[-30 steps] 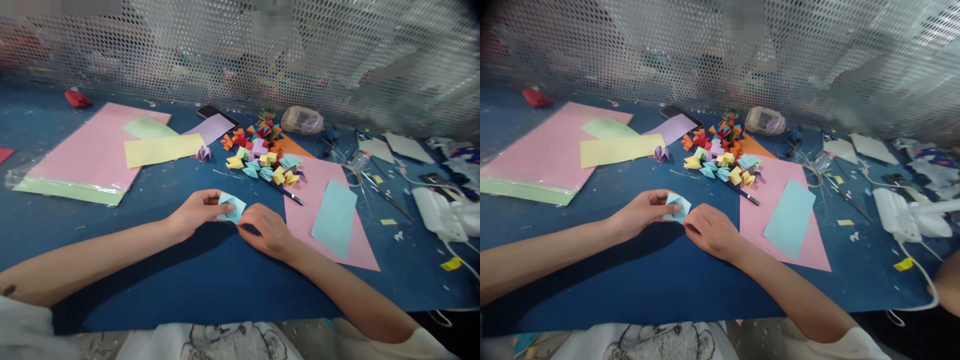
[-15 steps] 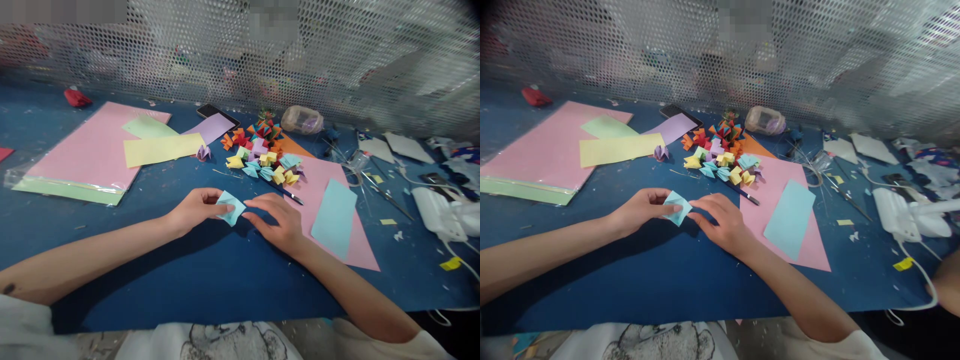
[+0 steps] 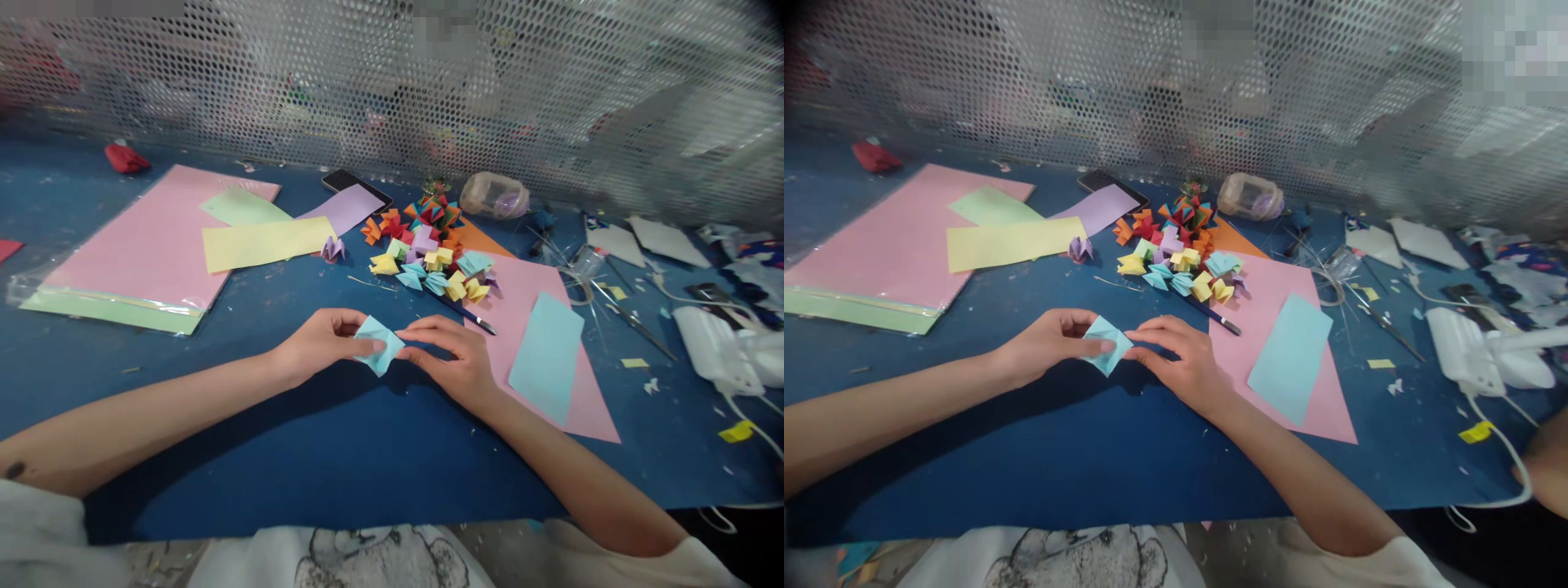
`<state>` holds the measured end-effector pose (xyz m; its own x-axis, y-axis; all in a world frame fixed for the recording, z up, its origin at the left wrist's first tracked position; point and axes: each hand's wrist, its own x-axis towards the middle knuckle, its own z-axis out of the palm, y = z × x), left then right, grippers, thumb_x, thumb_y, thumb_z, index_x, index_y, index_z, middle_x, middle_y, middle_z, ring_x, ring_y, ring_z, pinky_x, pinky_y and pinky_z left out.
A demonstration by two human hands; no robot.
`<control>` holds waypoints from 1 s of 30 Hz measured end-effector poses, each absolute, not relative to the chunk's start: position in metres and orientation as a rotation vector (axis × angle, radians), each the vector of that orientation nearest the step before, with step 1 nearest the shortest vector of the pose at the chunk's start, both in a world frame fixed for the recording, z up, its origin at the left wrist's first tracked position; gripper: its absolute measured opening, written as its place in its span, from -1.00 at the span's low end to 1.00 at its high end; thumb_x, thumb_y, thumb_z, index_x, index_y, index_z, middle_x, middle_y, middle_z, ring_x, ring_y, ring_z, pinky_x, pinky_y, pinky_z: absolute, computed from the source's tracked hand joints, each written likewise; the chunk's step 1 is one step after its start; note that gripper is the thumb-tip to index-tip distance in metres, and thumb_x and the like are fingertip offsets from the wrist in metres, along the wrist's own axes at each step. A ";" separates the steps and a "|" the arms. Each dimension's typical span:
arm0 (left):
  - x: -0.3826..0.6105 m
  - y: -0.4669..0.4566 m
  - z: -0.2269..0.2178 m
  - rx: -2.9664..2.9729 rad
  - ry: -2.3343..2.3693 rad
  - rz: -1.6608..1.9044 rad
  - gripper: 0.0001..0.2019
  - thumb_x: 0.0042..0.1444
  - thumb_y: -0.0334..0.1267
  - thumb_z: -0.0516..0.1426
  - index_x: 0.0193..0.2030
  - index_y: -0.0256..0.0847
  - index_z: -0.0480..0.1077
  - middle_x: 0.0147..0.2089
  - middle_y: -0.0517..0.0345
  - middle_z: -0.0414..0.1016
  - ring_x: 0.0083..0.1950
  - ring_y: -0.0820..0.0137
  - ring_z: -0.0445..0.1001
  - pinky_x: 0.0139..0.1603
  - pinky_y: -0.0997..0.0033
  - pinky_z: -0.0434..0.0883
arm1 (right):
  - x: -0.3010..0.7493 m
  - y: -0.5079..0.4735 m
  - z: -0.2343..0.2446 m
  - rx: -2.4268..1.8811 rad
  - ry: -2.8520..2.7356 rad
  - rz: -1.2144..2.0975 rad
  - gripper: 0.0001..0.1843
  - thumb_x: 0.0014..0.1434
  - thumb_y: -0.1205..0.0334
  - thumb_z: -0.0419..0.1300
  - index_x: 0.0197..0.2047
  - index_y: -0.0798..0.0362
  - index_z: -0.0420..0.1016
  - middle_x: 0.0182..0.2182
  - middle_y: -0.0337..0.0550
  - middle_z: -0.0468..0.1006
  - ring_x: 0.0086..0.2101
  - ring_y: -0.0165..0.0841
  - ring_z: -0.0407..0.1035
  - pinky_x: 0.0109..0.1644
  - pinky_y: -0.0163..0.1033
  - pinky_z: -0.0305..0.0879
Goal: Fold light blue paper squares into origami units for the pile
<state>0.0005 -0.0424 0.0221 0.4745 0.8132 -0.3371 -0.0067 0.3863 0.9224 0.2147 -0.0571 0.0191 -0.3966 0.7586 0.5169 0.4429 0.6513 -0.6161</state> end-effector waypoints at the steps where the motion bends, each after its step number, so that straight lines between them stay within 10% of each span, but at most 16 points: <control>1: 0.001 -0.042 0.023 1.050 0.940 0.634 -0.81 -0.08 -0.26 0.33 -0.33 -0.30 0.49 -0.39 0.20 0.54 -0.39 0.55 0.46 -0.34 0.61 0.38 | 0.215 -0.057 0.019 -0.931 -2.043 0.509 -0.80 0.08 0.31 0.31 -0.17 -0.01 0.58 -0.29 -0.16 0.57 -0.28 -0.38 0.46 -0.19 -0.24 0.42; 30: 0.001 -0.042 0.029 0.815 0.913 0.674 -0.68 -0.07 -0.31 0.33 -0.13 -0.19 0.49 -0.21 0.18 0.56 -0.25 0.48 0.53 -0.16 0.48 0.48 | 0.215 -0.061 0.019 -0.698 -2.063 -0.039 -0.72 0.06 0.44 0.28 -0.16 -0.02 0.48 -0.39 -0.17 0.56 -0.35 -0.32 0.46 -0.33 -0.17 0.46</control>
